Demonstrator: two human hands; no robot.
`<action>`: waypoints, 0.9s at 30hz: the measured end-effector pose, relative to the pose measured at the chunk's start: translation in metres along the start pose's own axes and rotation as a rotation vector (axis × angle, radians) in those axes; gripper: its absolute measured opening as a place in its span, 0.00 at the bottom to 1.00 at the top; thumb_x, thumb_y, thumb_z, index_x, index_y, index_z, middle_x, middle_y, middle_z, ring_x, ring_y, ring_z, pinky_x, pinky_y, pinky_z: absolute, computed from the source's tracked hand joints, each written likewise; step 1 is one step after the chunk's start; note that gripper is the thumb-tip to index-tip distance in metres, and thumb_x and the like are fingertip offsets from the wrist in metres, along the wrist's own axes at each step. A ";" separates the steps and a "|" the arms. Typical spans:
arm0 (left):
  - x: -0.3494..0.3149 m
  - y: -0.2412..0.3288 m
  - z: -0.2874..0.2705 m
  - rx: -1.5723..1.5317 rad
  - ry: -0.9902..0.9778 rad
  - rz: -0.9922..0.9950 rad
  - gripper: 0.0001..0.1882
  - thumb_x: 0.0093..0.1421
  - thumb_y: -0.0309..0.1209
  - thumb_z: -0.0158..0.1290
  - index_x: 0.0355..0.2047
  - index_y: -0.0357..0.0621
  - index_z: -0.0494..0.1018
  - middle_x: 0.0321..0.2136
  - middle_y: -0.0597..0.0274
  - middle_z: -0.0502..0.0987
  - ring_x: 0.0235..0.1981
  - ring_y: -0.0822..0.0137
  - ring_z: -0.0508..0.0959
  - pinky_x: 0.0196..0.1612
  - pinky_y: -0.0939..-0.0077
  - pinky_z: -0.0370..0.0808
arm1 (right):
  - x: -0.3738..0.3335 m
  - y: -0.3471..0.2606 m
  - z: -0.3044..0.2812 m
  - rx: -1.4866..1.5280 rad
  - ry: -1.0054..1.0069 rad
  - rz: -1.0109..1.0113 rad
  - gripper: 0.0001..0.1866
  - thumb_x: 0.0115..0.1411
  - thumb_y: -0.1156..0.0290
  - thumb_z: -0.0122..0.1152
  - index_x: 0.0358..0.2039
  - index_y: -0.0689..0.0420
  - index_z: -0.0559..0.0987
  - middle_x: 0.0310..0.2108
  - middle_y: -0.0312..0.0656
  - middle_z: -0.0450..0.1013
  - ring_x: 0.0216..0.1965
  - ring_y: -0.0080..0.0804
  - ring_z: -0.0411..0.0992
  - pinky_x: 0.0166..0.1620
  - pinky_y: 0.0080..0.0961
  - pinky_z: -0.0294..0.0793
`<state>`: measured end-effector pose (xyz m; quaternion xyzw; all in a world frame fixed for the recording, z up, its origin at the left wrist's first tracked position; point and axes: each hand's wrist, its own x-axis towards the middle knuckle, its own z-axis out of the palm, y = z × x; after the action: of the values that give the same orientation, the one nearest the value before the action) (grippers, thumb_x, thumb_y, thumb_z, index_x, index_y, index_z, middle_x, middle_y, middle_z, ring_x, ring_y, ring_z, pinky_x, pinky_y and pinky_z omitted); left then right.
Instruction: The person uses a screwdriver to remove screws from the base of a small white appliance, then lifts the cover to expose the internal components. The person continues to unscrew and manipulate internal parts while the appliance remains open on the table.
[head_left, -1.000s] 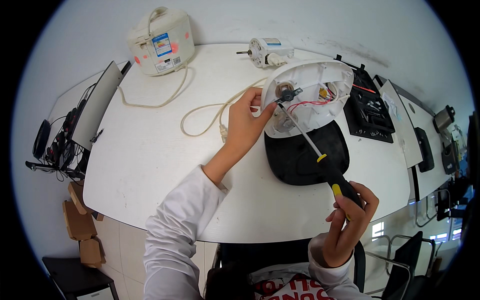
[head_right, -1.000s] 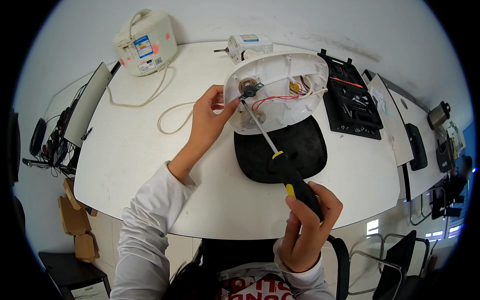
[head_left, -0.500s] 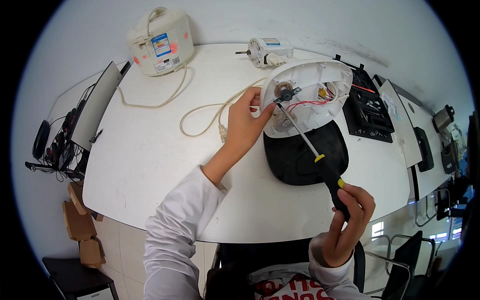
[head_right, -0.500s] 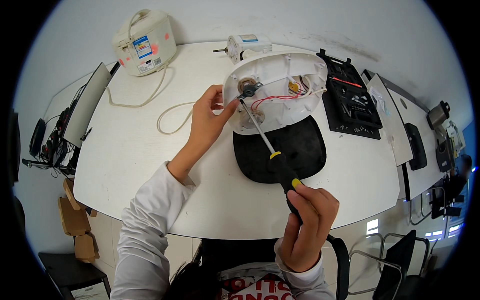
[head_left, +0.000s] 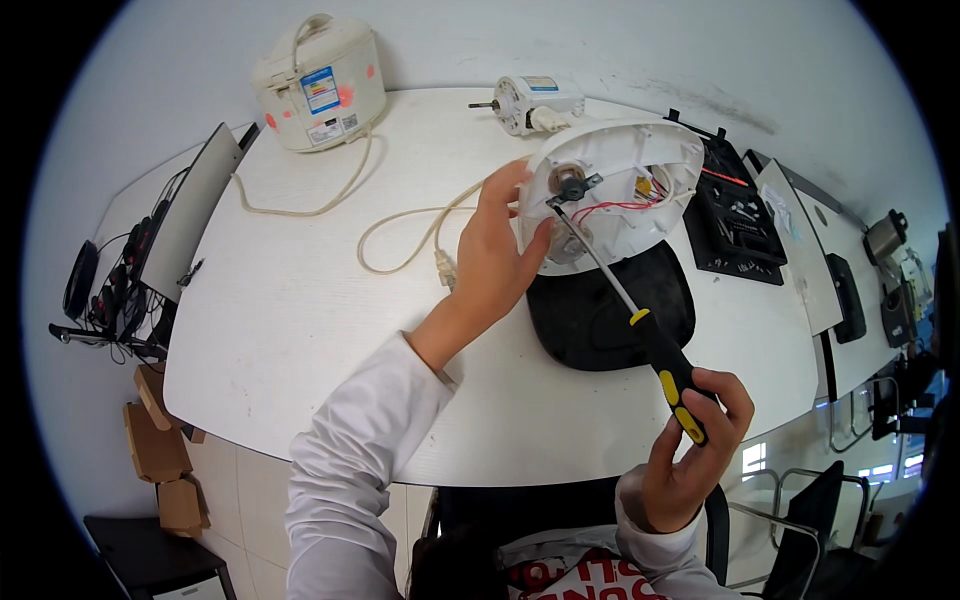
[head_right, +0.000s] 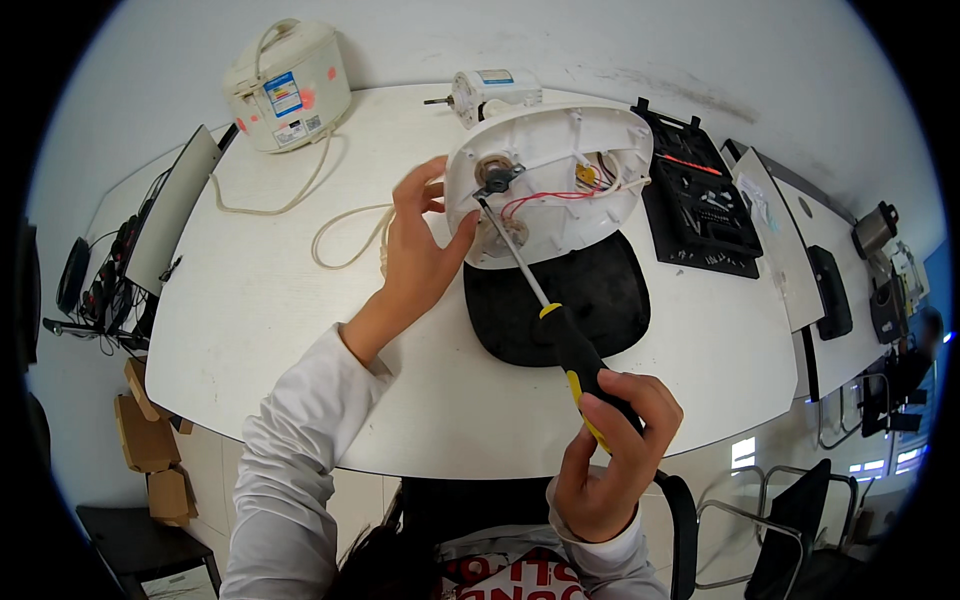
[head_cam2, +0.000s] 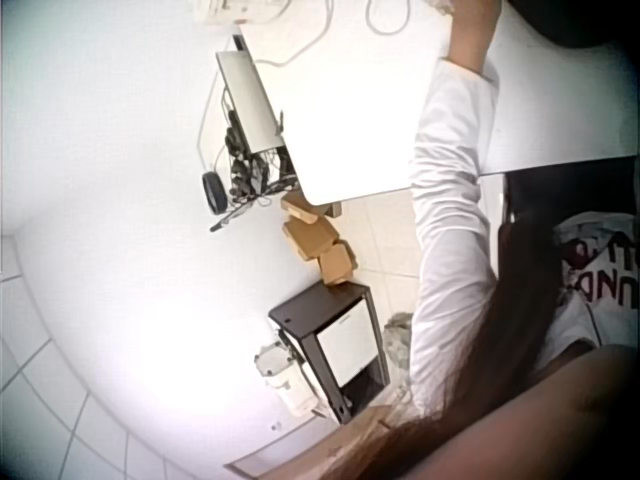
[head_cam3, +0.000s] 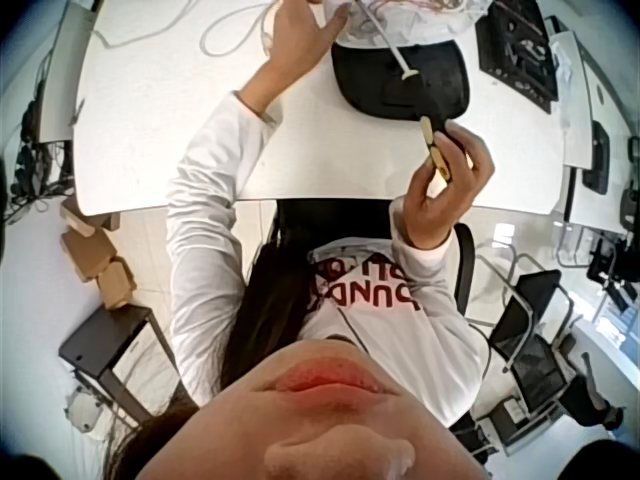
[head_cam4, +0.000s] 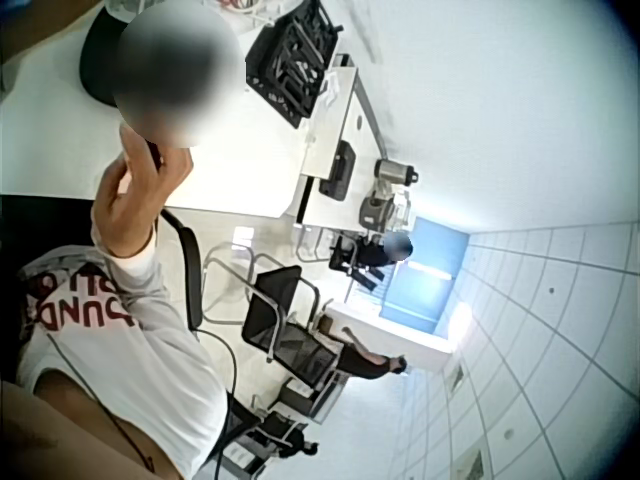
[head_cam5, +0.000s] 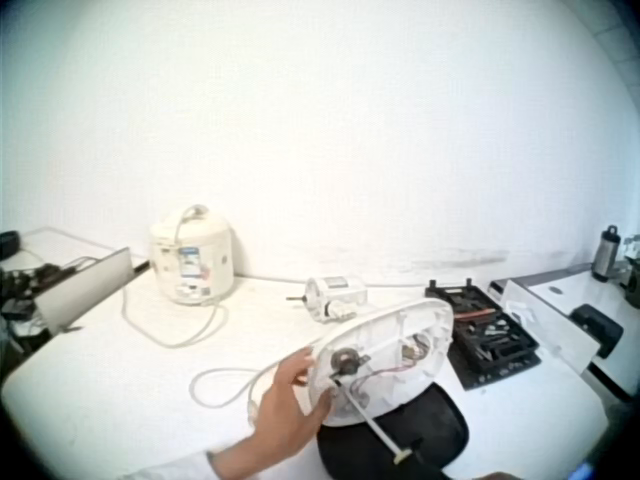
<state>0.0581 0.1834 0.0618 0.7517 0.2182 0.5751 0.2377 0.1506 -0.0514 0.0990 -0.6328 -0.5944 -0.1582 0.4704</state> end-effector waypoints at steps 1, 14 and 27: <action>0.000 -0.001 -0.003 0.057 -0.040 0.084 0.22 0.51 0.21 0.58 0.47 0.43 0.65 0.54 0.51 0.63 0.41 0.59 0.74 0.39 0.71 0.72 | 0.000 0.000 0.000 0.003 0.008 0.004 0.27 0.39 0.91 0.49 0.42 0.55 0.70 0.44 0.49 0.65 0.46 0.45 0.65 0.46 0.34 0.67; 0.011 -0.009 0.005 0.247 -0.057 0.090 0.14 0.45 0.19 0.61 0.32 0.49 0.78 0.51 0.55 0.67 0.36 0.63 0.76 0.32 0.74 0.74 | 0.005 0.004 -0.008 0.100 -0.081 -0.021 0.30 0.39 0.88 0.55 0.47 0.52 0.75 0.48 0.45 0.66 0.46 0.42 0.64 0.49 0.33 0.62; 0.010 -0.010 0.002 0.195 -0.037 0.128 0.12 0.45 0.14 0.58 0.31 0.40 0.77 0.50 0.55 0.67 0.33 0.68 0.75 0.35 0.77 0.74 | -0.002 0.019 0.008 0.674 0.092 0.272 0.27 0.58 0.77 0.54 0.56 0.61 0.57 0.54 0.53 0.58 0.54 0.45 0.63 0.55 0.33 0.64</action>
<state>0.0621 0.1976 0.0626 0.7942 0.2201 0.5513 0.1302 0.1650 -0.0437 0.0859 -0.5076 -0.5019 0.0820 0.6955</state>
